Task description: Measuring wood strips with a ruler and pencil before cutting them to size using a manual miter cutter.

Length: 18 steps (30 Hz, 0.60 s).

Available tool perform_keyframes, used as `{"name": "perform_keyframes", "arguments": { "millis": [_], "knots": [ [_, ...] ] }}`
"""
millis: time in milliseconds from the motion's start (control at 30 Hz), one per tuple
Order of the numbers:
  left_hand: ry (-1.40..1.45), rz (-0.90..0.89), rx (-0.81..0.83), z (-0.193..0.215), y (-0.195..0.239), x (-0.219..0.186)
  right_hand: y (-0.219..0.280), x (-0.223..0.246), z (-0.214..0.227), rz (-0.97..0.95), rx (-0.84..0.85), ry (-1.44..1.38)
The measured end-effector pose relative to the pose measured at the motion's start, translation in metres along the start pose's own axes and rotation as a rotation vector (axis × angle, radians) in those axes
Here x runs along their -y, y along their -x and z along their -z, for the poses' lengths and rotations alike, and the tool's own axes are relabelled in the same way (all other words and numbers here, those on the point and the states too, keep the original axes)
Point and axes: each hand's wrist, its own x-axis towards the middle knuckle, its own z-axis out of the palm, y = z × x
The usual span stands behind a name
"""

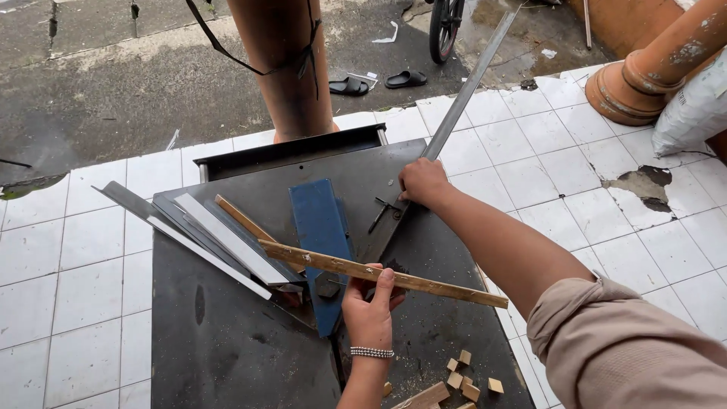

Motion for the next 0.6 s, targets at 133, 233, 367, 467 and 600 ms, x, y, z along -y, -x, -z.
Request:
{"name": "perform_keyframes", "arguments": {
  "millis": [133, 233, 367, 467, 600],
  "knots": [
    [-0.012, -0.024, -0.019, -0.020, -0.017, -0.002, -0.025, -0.014, 0.001, 0.136, 0.080, -0.120],
    [-0.031, -0.061, 0.001, -0.035, -0.029, -0.004, -0.044, -0.021, 0.005, 0.297, 0.195, -0.091],
    [-0.029, -0.077, 0.011, -0.046, -0.039, -0.003, -0.037, -0.025, 0.021, 0.166, 0.063, -0.210],
    [-0.019, -0.077, -0.001, -0.053, -0.046, -0.002, -0.052, -0.040, 0.010, 0.123, 0.029, -0.155],
    [-0.037, -0.081, -0.015, -0.054, -0.053, 0.001, -0.062, -0.049, 0.008, 0.176, 0.137, -0.230]
  ]
}}
